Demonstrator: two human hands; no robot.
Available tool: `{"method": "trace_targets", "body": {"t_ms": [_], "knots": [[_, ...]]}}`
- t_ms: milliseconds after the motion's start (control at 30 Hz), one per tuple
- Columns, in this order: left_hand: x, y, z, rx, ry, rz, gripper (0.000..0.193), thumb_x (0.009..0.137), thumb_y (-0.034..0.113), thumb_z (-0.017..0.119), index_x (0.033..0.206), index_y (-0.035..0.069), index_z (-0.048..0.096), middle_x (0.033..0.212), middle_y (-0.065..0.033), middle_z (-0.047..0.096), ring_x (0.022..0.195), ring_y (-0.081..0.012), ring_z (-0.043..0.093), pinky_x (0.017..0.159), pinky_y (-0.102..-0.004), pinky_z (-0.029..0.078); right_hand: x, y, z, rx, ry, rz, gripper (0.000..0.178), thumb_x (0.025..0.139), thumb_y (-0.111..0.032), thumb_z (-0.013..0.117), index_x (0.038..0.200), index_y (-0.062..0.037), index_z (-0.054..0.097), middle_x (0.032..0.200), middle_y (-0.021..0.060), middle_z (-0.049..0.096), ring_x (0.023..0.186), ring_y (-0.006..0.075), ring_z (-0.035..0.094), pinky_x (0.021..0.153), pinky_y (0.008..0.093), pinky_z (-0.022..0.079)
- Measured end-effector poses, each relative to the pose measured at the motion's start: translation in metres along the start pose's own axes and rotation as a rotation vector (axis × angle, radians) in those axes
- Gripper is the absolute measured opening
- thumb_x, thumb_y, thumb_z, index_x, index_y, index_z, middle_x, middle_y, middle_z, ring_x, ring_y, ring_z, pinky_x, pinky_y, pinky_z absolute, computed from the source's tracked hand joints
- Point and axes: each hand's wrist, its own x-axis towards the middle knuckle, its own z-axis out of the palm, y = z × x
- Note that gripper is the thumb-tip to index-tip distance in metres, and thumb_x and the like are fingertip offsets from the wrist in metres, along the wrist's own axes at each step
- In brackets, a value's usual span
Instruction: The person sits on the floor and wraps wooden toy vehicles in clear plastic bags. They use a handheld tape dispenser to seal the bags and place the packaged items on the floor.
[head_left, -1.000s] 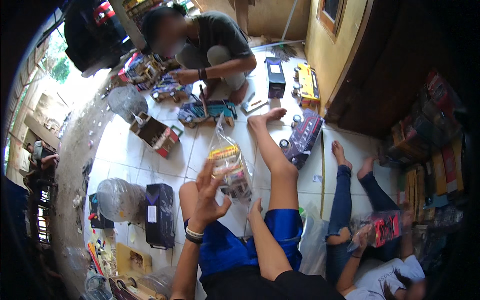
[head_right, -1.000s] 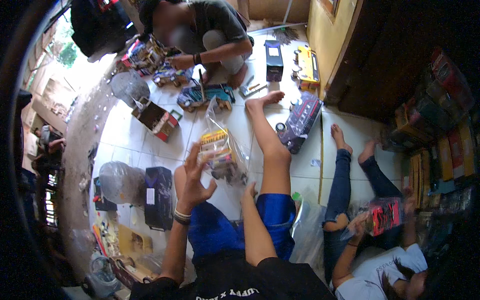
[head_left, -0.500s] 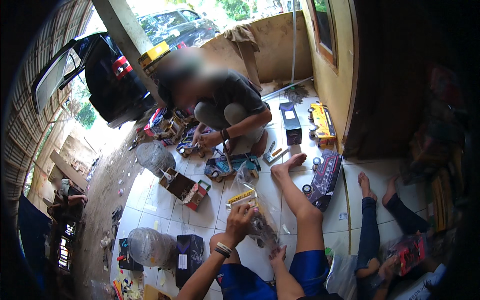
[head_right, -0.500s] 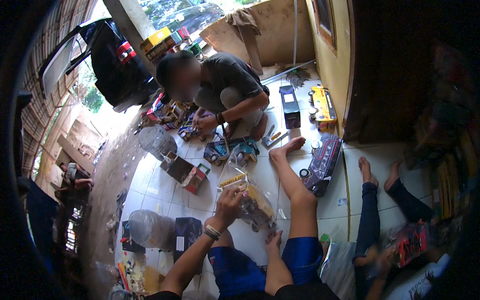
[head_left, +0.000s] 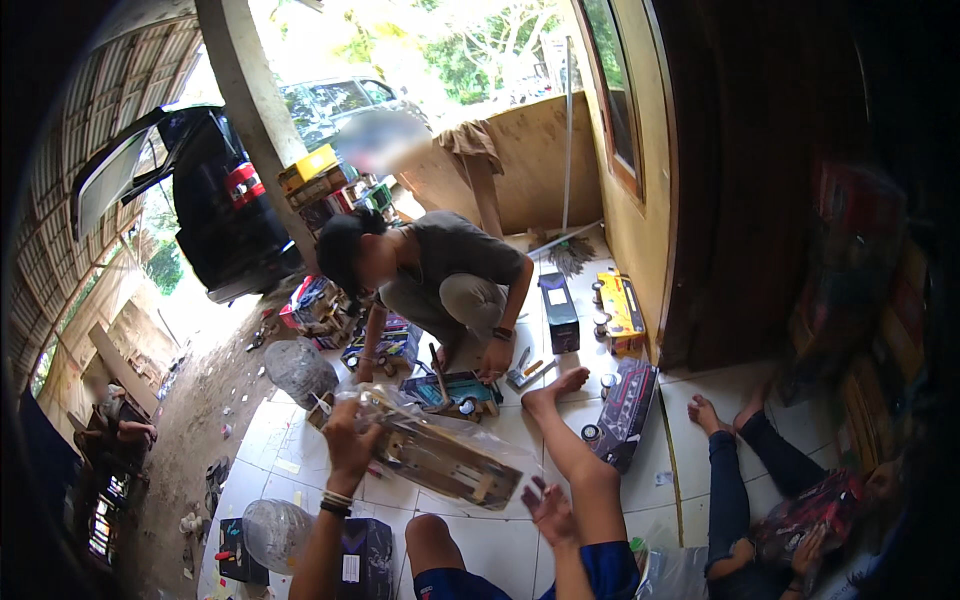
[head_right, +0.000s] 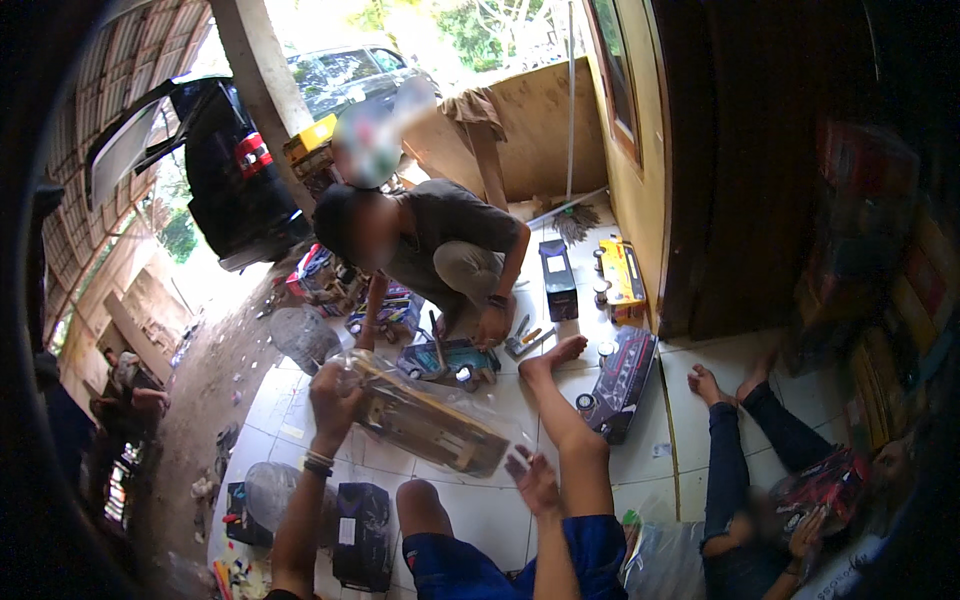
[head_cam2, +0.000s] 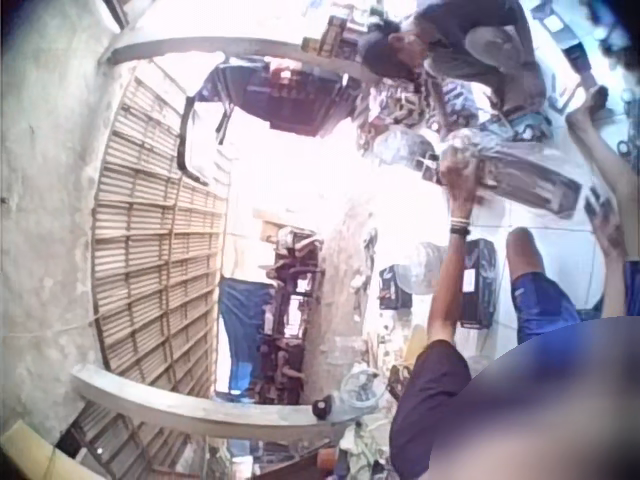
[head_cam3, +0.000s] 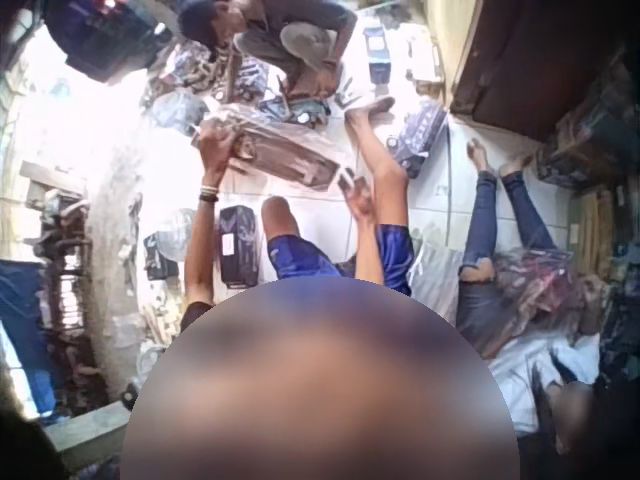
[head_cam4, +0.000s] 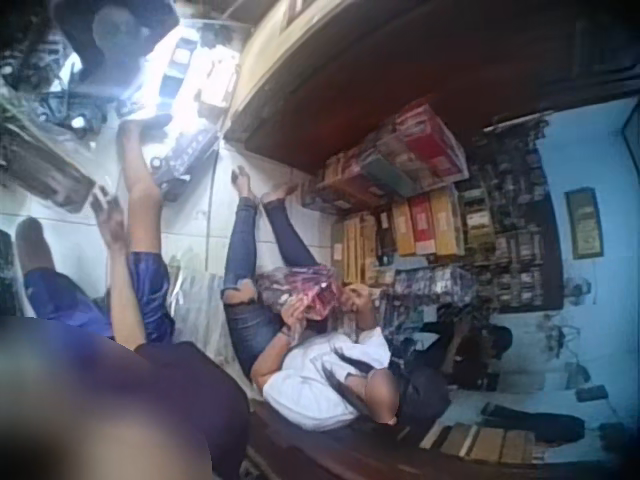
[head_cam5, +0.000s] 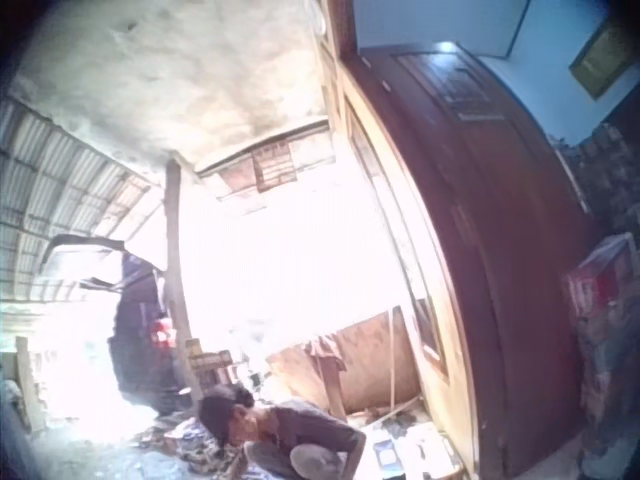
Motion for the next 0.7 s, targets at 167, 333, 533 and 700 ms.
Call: {"method": "trace_targets", "body": {"t_ms": [167,333,533,700], "knots": [[-0.007,-0.036,-0.032,0.049,0.192,-0.142,0.030,0.074,0.007,0.077,0.098,0.000,0.061,0.093,-0.0214,0.066,0.088,-0.0431,0.066,0.077,-0.0496,0.052,0.022,-0.086,0.130,-0.501,-0.093,0.135,0.024,0.111,-0.031,0.056,0.102,-0.0101,0.064,0.097,0.0085,0.074,0.088,0.0230,0.074,0.086,0.0401,0.061],[-0.057,-0.060,-0.018,-0.102,0.278,-0.432,0.028,0.074,0.008,0.082,0.090,0.000,0.060,0.079,-0.0173,0.067,0.070,-0.0326,0.064,0.068,-0.0435,0.051,0.024,-0.114,0.270,-0.998,-0.162,-0.429,0.028,0.112,-0.022,0.052,0.092,-0.0044,0.061,0.078,0.0032,0.063,0.067,0.0129,0.069,0.062,0.0307,0.061],[-0.124,-0.062,0.027,-0.306,0.150,-0.565,0.025,0.095,0.017,0.070,0.085,-0.002,0.057,0.071,-0.0098,0.059,0.072,-0.0177,0.057,0.069,-0.0371,0.047,0.017,-0.121,0.421,-1.401,-0.450,-0.773,0.033,0.107,-0.020,0.062,0.083,0.0016,0.064,0.063,0.0100,0.068,0.052,0.0143,0.066,0.049,0.0292,0.051],[-0.132,-0.013,0.042,-0.448,0.106,-0.464,0.033,0.102,0.020,0.068,0.084,0.000,0.049,0.067,-0.0164,0.057,0.060,-0.0266,0.055,0.060,-0.0414,0.045,0.010,-0.131,0.459,-1.646,-0.398,-0.919,0.030,0.107,-0.018,0.061,0.087,0.0034,0.069,0.066,0.0097,0.069,0.054,0.0126,0.067,0.049,0.0281,0.052]]}}
